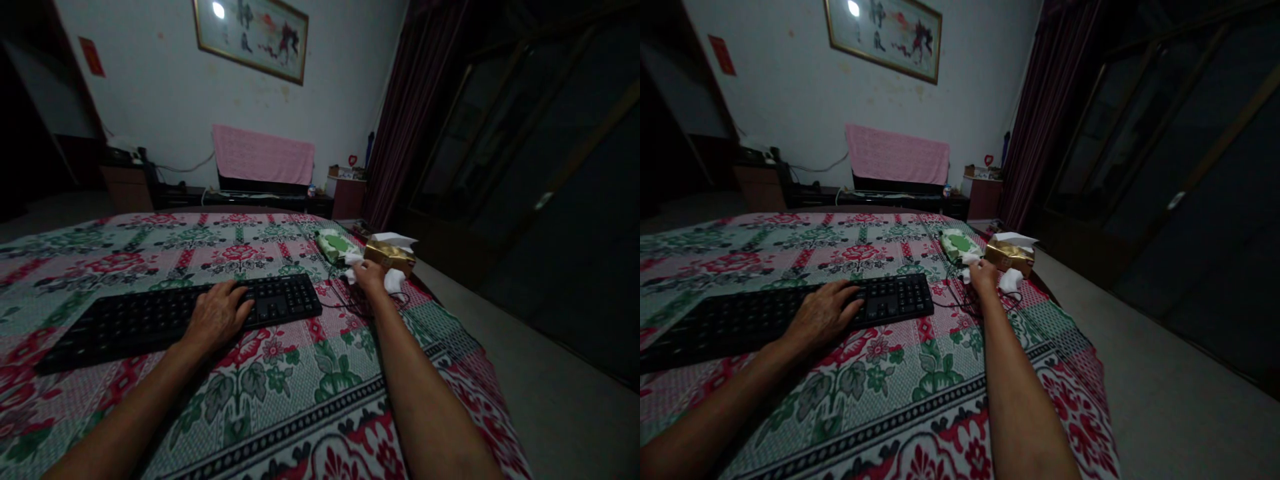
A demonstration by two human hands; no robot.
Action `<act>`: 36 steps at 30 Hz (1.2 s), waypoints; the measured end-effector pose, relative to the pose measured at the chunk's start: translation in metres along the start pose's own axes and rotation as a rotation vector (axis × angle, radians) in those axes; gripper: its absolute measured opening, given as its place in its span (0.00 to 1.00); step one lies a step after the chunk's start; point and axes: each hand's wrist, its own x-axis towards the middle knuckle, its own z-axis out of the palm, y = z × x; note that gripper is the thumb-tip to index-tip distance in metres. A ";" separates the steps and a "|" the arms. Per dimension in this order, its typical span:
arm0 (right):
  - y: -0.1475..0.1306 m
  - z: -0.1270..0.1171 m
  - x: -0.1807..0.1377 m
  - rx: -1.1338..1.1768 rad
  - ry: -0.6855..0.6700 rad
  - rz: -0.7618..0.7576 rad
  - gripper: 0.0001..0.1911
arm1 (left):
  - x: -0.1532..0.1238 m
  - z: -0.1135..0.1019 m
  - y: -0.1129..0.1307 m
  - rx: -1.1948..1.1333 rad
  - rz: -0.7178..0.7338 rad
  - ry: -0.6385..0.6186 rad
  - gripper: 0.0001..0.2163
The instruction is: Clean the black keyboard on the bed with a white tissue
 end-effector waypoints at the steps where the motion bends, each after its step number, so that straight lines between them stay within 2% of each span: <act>1: 0.003 -0.004 0.004 0.010 0.021 0.019 0.21 | 0.000 0.000 0.000 -0.001 0.000 0.000 0.20; 5: 0.010 -0.008 0.010 0.019 0.065 0.078 0.21 | 0.000 -0.002 0.002 -0.013 -0.009 0.007 0.20; 9: 0.006 -0.001 -0.001 0.015 0.076 0.063 0.18 | -0.001 -0.003 0.003 -0.028 -0.006 0.021 0.19; 12: -0.003 0.003 -0.011 0.004 0.167 0.029 0.23 | -0.001 -0.003 0.003 -0.034 -0.008 0.022 0.19; 15: -0.016 0.006 -0.018 0.029 0.225 -0.172 0.22 | 0.000 -0.002 0.003 -0.021 -0.015 0.023 0.19; 17: -0.024 0.010 -0.021 0.048 0.143 -0.339 0.19 | 0.000 -0.001 0.002 -0.007 -0.011 0.024 0.19; 19: -0.029 0.014 -0.022 0.031 0.025 -0.413 0.18 | 0.000 0.000 0.002 0.001 -0.005 0.025 0.19; 21: -0.028 0.019 -0.023 -0.033 -0.039 -0.379 0.17 | 0.000 0.000 0.002 0.002 0.000 0.026 0.20; 25: -0.019 0.024 -0.022 -0.173 -0.068 -0.254 0.18 | 0.000 -0.002 0.003 0.002 -0.002 0.028 0.19; 36: -0.025 0.021 -0.024 -0.243 -0.160 -0.170 0.17 | 0.001 0.001 0.001 -0.008 0.002 0.025 0.19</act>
